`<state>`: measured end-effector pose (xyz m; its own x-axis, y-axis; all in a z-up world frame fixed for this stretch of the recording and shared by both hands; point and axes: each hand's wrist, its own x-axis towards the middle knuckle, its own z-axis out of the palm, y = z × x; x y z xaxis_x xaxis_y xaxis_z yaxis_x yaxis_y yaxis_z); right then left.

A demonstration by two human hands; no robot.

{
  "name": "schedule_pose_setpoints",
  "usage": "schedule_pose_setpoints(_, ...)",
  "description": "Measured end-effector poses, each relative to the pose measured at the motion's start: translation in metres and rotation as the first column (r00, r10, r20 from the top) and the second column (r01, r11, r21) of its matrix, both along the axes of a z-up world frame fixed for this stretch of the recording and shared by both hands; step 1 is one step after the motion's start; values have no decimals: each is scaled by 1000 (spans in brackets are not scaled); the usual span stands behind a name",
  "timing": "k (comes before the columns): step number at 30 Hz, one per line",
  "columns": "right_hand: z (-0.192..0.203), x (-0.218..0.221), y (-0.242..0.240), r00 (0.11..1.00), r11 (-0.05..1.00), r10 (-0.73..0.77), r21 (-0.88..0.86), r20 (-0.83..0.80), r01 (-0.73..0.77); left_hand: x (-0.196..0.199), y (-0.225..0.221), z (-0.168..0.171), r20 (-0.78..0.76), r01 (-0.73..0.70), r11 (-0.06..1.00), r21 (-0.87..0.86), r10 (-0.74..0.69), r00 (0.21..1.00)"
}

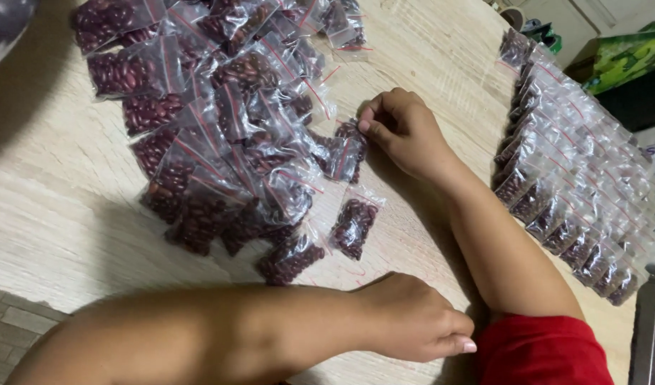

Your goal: Organizing small plastic bags filled with red beans into a neat grid on a wooden table.

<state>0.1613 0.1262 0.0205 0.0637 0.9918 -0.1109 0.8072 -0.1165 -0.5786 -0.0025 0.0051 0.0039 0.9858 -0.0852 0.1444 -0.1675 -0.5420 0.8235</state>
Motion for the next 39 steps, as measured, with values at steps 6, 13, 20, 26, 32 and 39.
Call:
schedule_pose_setpoints(6, -4, 3, -9, 999, 994, 39, 103, 0, -39, -1, 5, 5, -40, 1, 998, -57, -3, 999)
schedule_pose_setpoints(13, 68, 16, -47, 971, 958, 235, 176, -33, -226, 9, 8, 1, -195, -270, 707, -654, 187, 963)
schedule_pose_setpoints(20, 130, 25, -147, 992, 977, 100, 183, 82, -114, -12, 30, 53, -419, -577, 629, -520, 401, 815)
schedule_pose_setpoints(26, 114, 30, -165, 989, 982, 145, 123, -17, -142, -5, 30, 40, -252, -571, 741, -354, 512, 821)
schedule_pose_setpoints(32, 114, 32, -152, 1000, 999, 21, 32, 3, -21, 15, 33, 15, -251, -662, 642, -386, 617, 746)
schedule_pose_setpoints(39, 119, 28, -151, 972, 972, 234, 26, 29, -234, 14, 30, 14, -220, -660, 714, -235, 622, 752)
